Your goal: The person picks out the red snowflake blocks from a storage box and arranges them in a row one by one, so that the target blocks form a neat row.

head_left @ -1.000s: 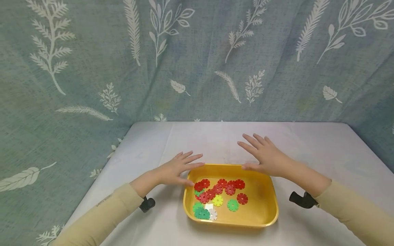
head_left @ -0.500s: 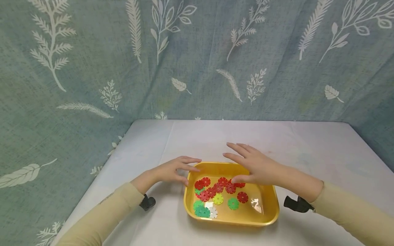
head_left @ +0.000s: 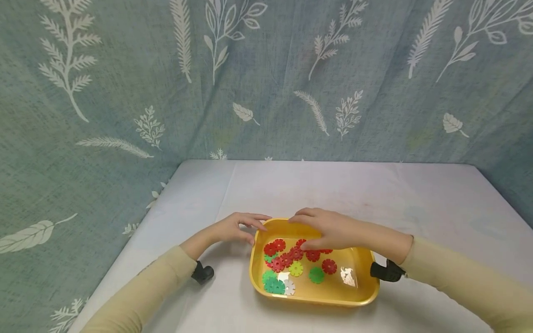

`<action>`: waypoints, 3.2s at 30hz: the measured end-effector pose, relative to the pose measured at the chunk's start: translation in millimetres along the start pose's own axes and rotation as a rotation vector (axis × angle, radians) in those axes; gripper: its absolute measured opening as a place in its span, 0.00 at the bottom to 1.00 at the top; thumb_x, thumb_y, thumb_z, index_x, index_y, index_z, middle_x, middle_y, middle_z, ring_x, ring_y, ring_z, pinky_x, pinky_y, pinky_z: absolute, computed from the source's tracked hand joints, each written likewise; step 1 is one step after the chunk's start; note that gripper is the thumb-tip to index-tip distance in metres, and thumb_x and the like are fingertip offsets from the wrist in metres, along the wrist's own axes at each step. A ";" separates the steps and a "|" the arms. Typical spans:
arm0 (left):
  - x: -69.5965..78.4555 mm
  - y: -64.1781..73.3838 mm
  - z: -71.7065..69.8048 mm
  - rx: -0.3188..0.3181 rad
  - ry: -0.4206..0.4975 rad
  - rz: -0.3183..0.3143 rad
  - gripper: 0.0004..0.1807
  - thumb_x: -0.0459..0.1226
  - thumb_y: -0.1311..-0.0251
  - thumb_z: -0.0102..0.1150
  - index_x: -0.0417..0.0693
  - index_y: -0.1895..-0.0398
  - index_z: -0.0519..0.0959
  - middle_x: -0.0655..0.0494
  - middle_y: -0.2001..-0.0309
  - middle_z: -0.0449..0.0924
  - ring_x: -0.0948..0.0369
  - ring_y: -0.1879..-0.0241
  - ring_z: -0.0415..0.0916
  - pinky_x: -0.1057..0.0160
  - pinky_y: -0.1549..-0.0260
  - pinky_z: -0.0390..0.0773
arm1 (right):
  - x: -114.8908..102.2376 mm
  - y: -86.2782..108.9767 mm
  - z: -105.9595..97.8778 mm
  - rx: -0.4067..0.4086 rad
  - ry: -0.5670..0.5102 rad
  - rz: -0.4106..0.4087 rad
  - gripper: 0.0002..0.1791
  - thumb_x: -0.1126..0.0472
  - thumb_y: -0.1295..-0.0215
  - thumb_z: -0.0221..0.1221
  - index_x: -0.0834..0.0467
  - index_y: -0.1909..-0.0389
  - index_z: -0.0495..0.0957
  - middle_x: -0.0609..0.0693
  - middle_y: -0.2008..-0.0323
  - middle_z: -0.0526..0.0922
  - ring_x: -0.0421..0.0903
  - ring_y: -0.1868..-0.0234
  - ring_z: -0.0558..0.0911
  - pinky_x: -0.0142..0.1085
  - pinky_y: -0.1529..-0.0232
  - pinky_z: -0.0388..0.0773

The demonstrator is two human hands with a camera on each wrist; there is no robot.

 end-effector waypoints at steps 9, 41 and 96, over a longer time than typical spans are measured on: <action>-2.8 -1.2 -1.2 -0.006 0.060 -0.029 0.20 0.42 0.54 0.67 0.43 0.57 0.81 0.48 0.38 0.68 0.49 0.37 0.62 0.52 0.51 0.69 | -4.1 -25.4 23.9 -0.101 -0.070 -0.003 0.27 0.53 0.41 0.60 0.55 0.41 0.69 0.50 0.45 0.74 0.49 0.46 0.74 0.45 0.47 0.71; -1.0 -2.5 1.4 -0.048 0.119 -0.052 0.16 0.37 0.53 0.67 0.40 0.60 0.81 0.47 0.36 0.65 0.49 0.35 0.59 0.52 0.50 0.71 | 4.3 -72.0 83.7 -0.022 -0.021 0.205 0.14 0.51 0.46 0.64 0.56 0.64 0.78 0.43 0.74 0.70 0.39 0.71 0.67 0.27 0.69 0.66; -3.4 -2.1 -0.2 -0.048 0.046 -0.115 0.12 0.39 0.52 0.67 0.52 0.63 0.80 0.54 0.35 0.64 0.54 0.37 0.61 0.54 0.50 0.70 | 4.0 -51.3 24.4 0.006 -0.411 0.215 0.18 0.68 0.43 0.58 0.58 0.50 0.76 0.47 0.72 0.79 0.42 0.76 0.74 0.30 0.73 0.75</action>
Point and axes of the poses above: each hand's wrist, its own y-axis away from the middle knuckle, its own z-axis out of the palm, x = y × z, the point moved 8 cm from there along -y, towards the middle knuckle
